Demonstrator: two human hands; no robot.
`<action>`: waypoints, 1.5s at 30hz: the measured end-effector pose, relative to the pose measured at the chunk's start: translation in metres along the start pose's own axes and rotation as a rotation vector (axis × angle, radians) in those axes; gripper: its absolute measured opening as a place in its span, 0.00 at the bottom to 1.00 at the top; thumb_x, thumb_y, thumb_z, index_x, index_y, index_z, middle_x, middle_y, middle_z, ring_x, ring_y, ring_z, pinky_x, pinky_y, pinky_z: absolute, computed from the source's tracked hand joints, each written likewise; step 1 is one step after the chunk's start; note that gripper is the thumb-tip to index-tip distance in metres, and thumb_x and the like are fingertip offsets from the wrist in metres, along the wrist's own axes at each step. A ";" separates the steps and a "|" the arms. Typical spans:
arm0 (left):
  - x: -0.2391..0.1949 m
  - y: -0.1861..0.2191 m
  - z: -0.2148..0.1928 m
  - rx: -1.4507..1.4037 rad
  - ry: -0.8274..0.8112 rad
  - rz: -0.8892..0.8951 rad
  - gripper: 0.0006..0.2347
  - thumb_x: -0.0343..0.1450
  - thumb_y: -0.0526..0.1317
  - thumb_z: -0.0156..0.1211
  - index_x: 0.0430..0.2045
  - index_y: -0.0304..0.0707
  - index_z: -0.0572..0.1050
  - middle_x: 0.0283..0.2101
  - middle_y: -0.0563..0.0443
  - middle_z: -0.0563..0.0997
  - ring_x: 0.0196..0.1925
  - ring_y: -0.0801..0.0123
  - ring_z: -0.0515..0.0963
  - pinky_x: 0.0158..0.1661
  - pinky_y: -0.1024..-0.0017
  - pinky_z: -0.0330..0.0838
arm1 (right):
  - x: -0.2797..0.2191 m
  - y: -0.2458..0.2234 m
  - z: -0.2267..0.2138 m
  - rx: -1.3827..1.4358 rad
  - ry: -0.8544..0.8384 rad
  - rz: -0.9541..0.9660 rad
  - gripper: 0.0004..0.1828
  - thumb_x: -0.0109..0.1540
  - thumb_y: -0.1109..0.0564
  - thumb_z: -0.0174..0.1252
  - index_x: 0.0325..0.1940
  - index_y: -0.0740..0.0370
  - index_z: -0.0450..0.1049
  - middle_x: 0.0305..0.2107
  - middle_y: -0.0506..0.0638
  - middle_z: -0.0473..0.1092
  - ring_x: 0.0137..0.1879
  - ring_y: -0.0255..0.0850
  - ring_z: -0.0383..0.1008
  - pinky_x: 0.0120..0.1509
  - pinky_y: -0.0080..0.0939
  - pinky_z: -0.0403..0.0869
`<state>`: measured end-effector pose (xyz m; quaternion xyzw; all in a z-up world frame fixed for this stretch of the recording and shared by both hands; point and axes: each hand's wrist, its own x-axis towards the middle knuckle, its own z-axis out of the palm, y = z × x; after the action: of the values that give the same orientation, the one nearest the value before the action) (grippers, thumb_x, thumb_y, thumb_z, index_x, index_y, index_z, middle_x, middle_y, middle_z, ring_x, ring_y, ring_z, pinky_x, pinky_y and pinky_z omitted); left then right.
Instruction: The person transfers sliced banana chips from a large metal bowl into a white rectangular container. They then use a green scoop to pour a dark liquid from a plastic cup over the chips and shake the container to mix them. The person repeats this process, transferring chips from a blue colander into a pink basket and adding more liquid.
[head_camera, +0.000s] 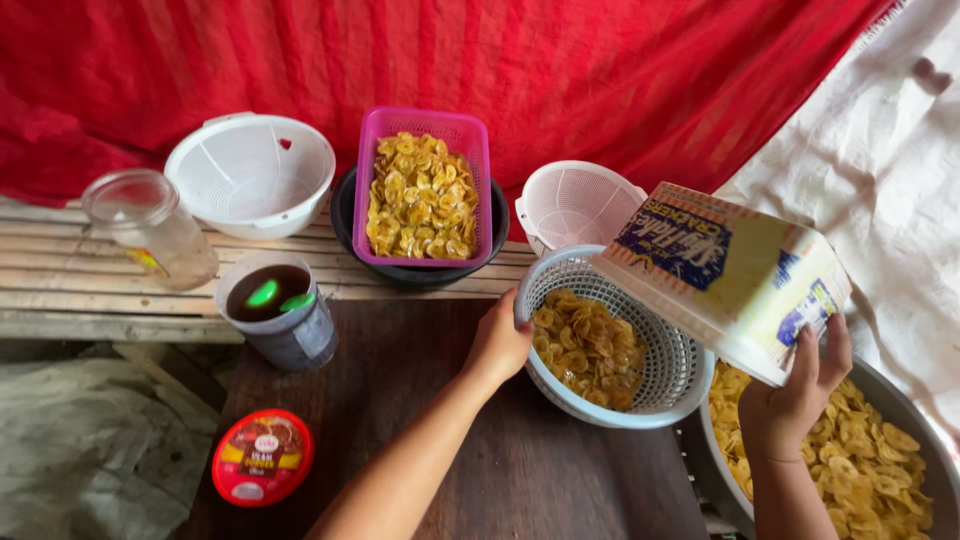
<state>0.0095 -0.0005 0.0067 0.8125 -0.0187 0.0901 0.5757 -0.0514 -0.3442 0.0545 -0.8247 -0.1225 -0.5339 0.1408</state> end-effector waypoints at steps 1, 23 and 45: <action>-0.010 -0.002 0.002 0.015 -0.023 -0.019 0.23 0.67 0.32 0.59 0.60 0.39 0.69 0.52 0.33 0.80 0.57 0.44 0.78 0.54 0.57 0.73 | -0.007 -0.001 -0.009 -0.016 0.016 -0.030 0.32 0.71 0.73 0.58 0.76 0.56 0.57 0.77 0.63 0.52 0.79 0.63 0.57 0.77 0.62 0.67; -0.010 0.024 -0.039 0.033 -0.027 -0.012 0.28 0.74 0.52 0.57 0.64 0.31 0.65 0.59 0.34 0.74 0.52 0.53 0.81 0.53 0.63 0.74 | 0.049 -0.047 0.013 0.981 0.002 0.753 0.37 0.62 0.75 0.40 0.76 0.64 0.55 0.63 0.63 0.63 0.64 0.54 0.67 0.66 0.46 0.74; -0.153 -0.005 -0.166 0.478 0.208 -0.205 0.20 0.67 0.37 0.56 0.56 0.39 0.72 0.46 0.40 0.79 0.34 0.49 0.83 0.36 0.56 0.76 | 0.034 -0.109 -0.024 0.893 -0.883 0.979 0.27 0.65 0.50 0.51 0.68 0.61 0.69 0.56 0.54 0.76 0.44 0.43 0.80 0.48 0.45 0.80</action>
<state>-0.1610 0.1463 0.0298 0.9093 0.1447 0.1160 0.3727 -0.0966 -0.2498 0.1060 -0.7858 0.0070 0.0644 0.6151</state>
